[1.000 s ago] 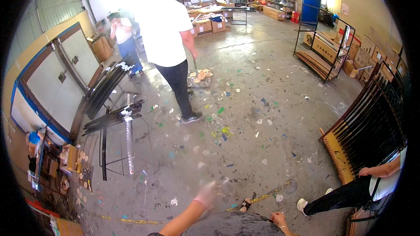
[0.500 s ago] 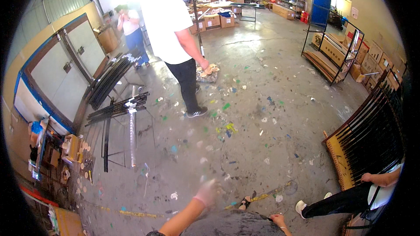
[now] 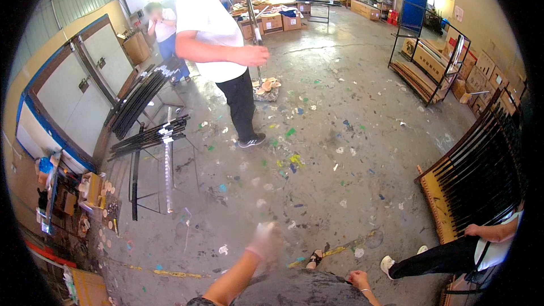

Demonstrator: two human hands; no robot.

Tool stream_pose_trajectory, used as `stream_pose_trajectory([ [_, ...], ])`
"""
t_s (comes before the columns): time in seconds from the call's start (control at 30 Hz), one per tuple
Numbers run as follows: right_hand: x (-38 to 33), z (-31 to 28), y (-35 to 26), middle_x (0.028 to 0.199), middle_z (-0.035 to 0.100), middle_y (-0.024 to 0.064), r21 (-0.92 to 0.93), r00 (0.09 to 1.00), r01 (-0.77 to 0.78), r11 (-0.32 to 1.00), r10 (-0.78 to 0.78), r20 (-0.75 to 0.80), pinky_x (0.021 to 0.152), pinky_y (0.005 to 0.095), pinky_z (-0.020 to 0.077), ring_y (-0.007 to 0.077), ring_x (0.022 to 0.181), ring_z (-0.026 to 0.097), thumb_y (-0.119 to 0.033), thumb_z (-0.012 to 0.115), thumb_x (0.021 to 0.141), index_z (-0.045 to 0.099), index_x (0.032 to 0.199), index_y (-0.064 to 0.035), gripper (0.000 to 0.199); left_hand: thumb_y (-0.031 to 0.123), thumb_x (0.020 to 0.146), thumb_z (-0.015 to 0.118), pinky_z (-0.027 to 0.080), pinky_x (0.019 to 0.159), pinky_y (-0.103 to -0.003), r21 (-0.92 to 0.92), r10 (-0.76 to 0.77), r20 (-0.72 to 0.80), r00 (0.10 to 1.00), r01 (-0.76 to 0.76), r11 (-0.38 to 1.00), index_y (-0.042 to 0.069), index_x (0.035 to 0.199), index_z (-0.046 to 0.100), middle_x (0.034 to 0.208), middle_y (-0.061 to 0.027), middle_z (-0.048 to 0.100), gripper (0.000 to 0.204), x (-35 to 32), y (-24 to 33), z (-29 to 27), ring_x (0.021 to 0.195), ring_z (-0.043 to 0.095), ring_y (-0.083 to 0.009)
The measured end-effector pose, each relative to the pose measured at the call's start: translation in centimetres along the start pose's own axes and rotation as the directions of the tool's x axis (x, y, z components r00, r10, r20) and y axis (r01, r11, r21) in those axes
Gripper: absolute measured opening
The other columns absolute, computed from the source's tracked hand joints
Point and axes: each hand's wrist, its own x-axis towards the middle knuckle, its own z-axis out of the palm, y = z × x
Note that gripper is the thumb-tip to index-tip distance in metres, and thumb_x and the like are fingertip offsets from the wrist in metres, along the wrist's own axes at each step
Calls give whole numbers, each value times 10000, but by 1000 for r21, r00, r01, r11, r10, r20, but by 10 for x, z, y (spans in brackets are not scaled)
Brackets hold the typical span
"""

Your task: The person applies lengths of white tape to dark metal poles, smoothing the tape by hand and then placing each pole into a large storage rack.

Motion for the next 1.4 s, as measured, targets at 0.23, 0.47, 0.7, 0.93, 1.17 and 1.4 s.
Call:
stream_pose_trajectory([
  [0.23, 20, -9, 25, 590, 599, 75, -83, 1000, -14, 996, 15, 5, 498, 281, 454, 147, 529, 567, -109, 592, 738, 623, 644, 16, 159, 212, 862, 516, 489, 611, -326, 534, 446, 6, 895, -380, 755, -4, 1094, 477, 874, -128, 594, 319, 11, 62, 19, 714, 597, -209],
  [0.47, -5, -11, 17, 610, 614, 77, -108, 997, 36, 993, -44, -71, 529, 289, 467, 146, 543, 576, -139, 606, 721, 643, 676, 16, 165, 150, 722, 655, 420, 833, -383, 880, 849, 351, 394, -448, -156, 19, 1113, 474, 1017, -168, 537, 450, -7, 163, 71, 959, 520, -315],
  [0.7, -6, -12, 27, 665, 636, 72, -58, 998, -2, 998, -2, -57, 558, 283, 472, 137, 577, 584, -158, 626, 721, 649, 784, 20, 190, 190, 639, 719, 342, 934, -440, 787, 768, 617, 173, -140, -601, -15, 1150, 440, 1127, -179, 496, 617, 51, 310, 105, 1074, 461, -349],
  [0.93, -50, -16, 23, 653, 641, 52, -107, 994, 21, 994, -32, -100, 586, 277, 477, 130, 599, 588, -226, 673, 735, 662, 736, -7, 219, 333, 720, 645, 399, 899, -386, 692, 511, 482, 712, 49, -720, 69, 982, 603, 995, -104, 614, 374, 99, 390, 131, 1001, 551, -280],
  [1.17, -32, -27, 56, 626, 623, 63, -244, 976, 142, 959, -176, -124, 562, 294, 467, 132, 592, 580, -164, 642, 732, 643, 704, 5, 172, 412, 782, 578, 474, 724, -416, 743, 534, 573, 622, -119, -658, 60, 830, 623, 839, -146, 633, 358, 98, 383, 153, 814, 608, -318],
  [1.4, -20, -30, -113, 652, 608, 133, -486, 678, 607, 628, -729, -96, 581, 327, 453, 203, 604, 580, -183, 601, 738, 610, 822, 19, 219, 433, 776, 596, 474, 644, -433, 796, 700, 604, 380, -242, -555, 39, 748, 611, 690, -176, 609, 395, 73, 321, 162, 686, 611, -336],
])
